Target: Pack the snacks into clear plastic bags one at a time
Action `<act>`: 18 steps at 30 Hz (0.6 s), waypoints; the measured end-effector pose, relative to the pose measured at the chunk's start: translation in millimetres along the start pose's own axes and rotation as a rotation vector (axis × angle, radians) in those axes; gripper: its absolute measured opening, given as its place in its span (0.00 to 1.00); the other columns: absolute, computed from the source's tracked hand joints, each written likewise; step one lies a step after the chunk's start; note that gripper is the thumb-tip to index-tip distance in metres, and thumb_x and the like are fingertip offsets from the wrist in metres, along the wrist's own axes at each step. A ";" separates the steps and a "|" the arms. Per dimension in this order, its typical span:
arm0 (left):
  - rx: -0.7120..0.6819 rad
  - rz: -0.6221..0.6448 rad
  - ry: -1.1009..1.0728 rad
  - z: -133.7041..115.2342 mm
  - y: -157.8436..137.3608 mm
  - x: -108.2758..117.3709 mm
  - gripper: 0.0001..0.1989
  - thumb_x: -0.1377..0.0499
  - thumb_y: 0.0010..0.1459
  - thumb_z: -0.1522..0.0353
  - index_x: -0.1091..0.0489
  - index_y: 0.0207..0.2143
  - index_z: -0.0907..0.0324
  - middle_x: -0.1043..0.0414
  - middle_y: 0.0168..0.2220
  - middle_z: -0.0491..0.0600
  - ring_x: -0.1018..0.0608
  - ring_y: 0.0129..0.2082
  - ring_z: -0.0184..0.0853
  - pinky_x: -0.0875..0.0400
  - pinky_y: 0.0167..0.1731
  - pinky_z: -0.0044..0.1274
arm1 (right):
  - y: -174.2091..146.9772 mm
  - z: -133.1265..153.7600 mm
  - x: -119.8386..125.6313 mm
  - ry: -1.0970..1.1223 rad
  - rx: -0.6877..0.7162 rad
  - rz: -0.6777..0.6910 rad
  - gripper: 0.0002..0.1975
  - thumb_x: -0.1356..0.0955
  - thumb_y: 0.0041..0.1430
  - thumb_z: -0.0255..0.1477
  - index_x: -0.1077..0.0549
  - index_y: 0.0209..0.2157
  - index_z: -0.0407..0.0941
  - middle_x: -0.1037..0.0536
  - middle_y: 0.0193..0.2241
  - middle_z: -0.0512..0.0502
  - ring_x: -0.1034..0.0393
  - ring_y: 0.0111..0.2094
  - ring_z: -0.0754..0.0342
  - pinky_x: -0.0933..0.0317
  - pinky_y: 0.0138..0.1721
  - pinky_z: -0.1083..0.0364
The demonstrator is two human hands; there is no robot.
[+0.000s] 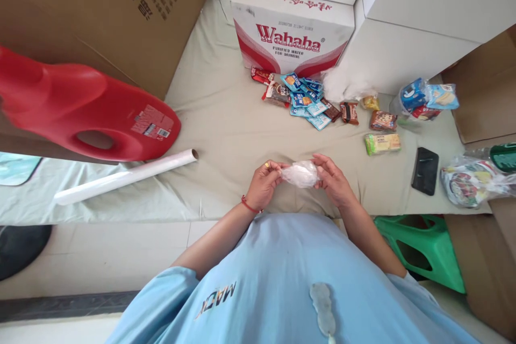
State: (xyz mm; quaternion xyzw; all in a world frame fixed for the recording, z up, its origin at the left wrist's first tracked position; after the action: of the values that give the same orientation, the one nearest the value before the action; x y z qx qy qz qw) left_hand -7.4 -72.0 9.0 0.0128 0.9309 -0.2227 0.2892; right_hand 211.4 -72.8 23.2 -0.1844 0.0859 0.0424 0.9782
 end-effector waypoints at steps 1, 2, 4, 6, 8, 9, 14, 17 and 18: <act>0.004 0.011 -0.004 0.4 0.0 -1.1 0.12 0.31 0.48 0.67 0.32 0.28 0.58 0.19 0.40 0.48 0.21 0.37 0.32 0.26 0.39 0.26 | 0.8 -1.4 -0.6 -0.011 -0.033 0.037 0.20 0.22 0.54 0.47 0.19 0.45 0.51 0.21 0.41 0.48 0.33 0.31 0.57 0.39 0.27 0.58; 0.008 0.017 -0.021 0.5 0.6 -1.3 0.11 0.31 0.48 0.68 0.32 0.28 0.58 0.19 0.40 0.48 0.21 0.38 0.32 0.26 0.40 0.26 | 1.9 -2.8 -1.1 -0.013 -0.069 0.058 0.19 0.22 0.53 0.47 0.17 0.40 0.49 0.21 0.35 0.49 0.35 0.28 0.58 0.40 0.26 0.58; 0.012 0.005 -0.083 -0.1 2.8 1.9 0.11 0.32 0.48 0.68 0.33 0.28 0.57 0.19 0.40 0.48 0.20 0.39 0.34 0.26 0.40 0.27 | 4.9 -5.4 -1.5 0.026 -0.132 0.051 0.19 0.20 0.49 0.47 0.18 0.30 0.46 0.23 0.27 0.50 0.37 0.26 0.59 0.41 0.28 0.57; 0.017 -0.016 -0.122 -0.9 5.3 8.9 0.10 0.33 0.48 0.69 0.34 0.28 0.57 0.20 0.39 0.47 0.20 0.41 0.34 0.26 0.42 0.27 | 7.7 -7.0 -1.3 0.102 -0.171 0.000 0.20 0.18 0.44 0.46 0.19 0.28 0.45 0.23 0.26 0.50 0.35 0.26 0.58 0.39 0.30 0.56; 0.008 -0.024 -0.088 -1.6 6.4 17.1 0.10 0.34 0.47 0.71 0.33 0.31 0.57 0.20 0.44 0.48 0.20 0.44 0.35 0.27 0.44 0.27 | 9.5 -7.5 -0.8 0.151 -0.192 -0.034 0.20 0.17 0.42 0.44 0.19 0.27 0.45 0.23 0.26 0.50 0.33 0.27 0.57 0.37 0.31 0.56; -0.013 -0.019 -0.045 -2.0 6.2 20.6 0.12 0.34 0.46 0.71 0.31 0.34 0.57 0.21 0.49 0.49 0.20 0.47 0.36 0.27 0.45 0.27 | 9.9 -7.4 -0.6 0.158 -0.199 -0.038 0.19 0.17 0.42 0.44 0.19 0.27 0.45 0.22 0.26 0.49 0.33 0.27 0.57 0.37 0.31 0.56; -0.289 0.115 0.381 -8.0 2.5 21.0 0.33 0.30 0.47 0.69 0.31 0.57 0.51 0.34 0.67 0.52 0.31 0.66 0.45 0.34 0.60 0.35 | 8.2 -5.4 -1.0 0.101 -0.220 -0.014 0.20 0.17 0.43 0.44 0.19 0.28 0.44 0.22 0.27 0.49 0.34 0.26 0.57 0.39 0.29 0.56; -0.413 0.127 0.699 -11.1 4.3 13.4 0.16 0.32 0.57 0.61 0.25 0.47 0.54 0.23 0.52 0.53 0.25 0.57 0.43 0.34 0.60 0.35 | 6.0 -5.0 -2.6 0.067 -0.245 0.037 0.20 0.18 0.44 0.45 0.19 0.28 0.44 0.22 0.26 0.49 0.35 0.25 0.58 0.40 0.28 0.56; -0.418 0.079 0.730 -11.6 5.8 11.9 0.11 0.36 0.62 0.58 0.25 0.42 0.55 0.22 0.44 0.51 0.22 0.49 0.40 0.31 0.54 0.33 | 5.1 -5.5 -2.6 0.060 -0.251 0.057 0.20 0.18 0.44 0.45 0.19 0.29 0.44 0.23 0.26 0.49 0.35 0.25 0.58 0.40 0.28 0.56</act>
State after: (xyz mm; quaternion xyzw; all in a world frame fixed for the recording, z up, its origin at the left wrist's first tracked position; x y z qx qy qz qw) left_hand -22.6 -63.1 8.7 0.0677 0.9962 0.0013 -0.0549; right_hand 207.4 -70.3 16.8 -0.3041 0.1143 0.0752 0.9427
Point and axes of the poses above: each hand's wrist, its own y-axis towards the middle knuckle, its own x-axis out of the back of the hand, z = x × y, the point moved 1 cm from there along y, towards the middle knuckle
